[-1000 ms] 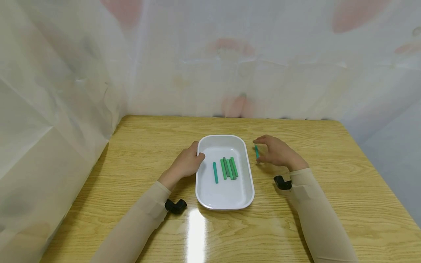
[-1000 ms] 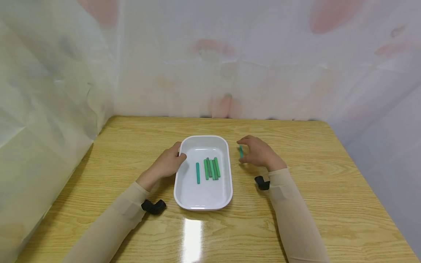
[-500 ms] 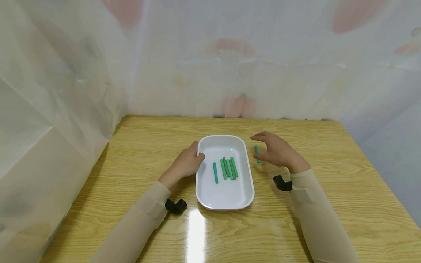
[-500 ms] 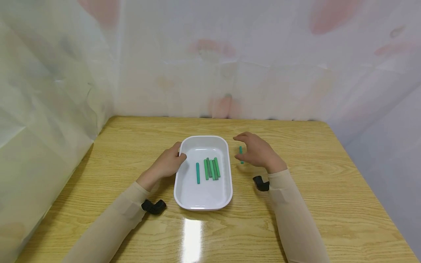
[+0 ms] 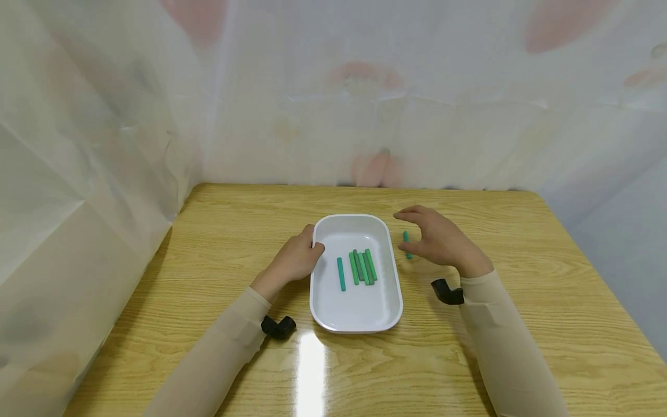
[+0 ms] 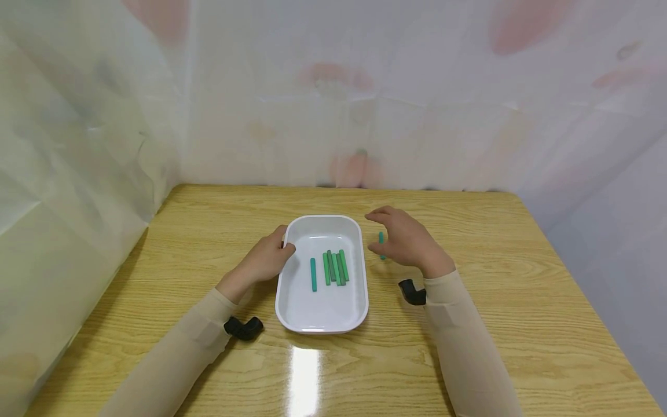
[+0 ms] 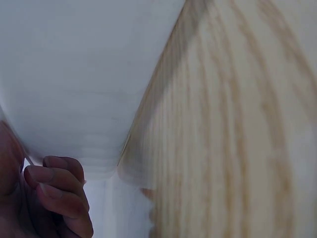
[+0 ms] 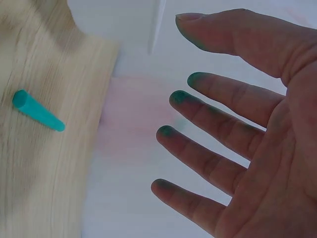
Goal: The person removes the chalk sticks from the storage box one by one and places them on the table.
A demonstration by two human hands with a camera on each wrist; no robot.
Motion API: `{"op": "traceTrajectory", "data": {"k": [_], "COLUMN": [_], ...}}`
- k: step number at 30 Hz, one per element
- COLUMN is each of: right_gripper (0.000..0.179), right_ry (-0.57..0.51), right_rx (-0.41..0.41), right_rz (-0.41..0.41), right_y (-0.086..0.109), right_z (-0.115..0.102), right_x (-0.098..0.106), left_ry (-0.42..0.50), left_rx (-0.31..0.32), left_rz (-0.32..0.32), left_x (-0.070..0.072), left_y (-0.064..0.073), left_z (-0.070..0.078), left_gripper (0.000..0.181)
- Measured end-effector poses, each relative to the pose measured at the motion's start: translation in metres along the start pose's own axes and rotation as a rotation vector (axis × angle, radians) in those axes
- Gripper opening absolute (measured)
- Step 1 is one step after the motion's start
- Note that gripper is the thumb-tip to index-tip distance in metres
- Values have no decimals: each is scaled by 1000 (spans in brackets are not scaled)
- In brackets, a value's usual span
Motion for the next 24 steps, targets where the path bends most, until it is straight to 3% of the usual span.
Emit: {"op": "traceTrajectory", "data": {"k": [24], "right_gripper": [63], "right_ry": [22], "right_rx": [51], "right_rz": [56], "right_y": [3], "right_z": [-30], "right_x": [5], "left_ry": [-1], "left_rx": [0], "left_rz": [0], "left_x": [0], "left_y": [0], "left_z": [0], "left_gripper": [50]}}
Point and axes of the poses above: each hand's wrist, its own y-axis away from the middle knuckle, its own x-axis out of the back of the hand, z = x × y, the point moved 4 cm from there along -y, towards the middle knuckle, and after that the axes turned 1 degree about x, right-handed, at the moved point
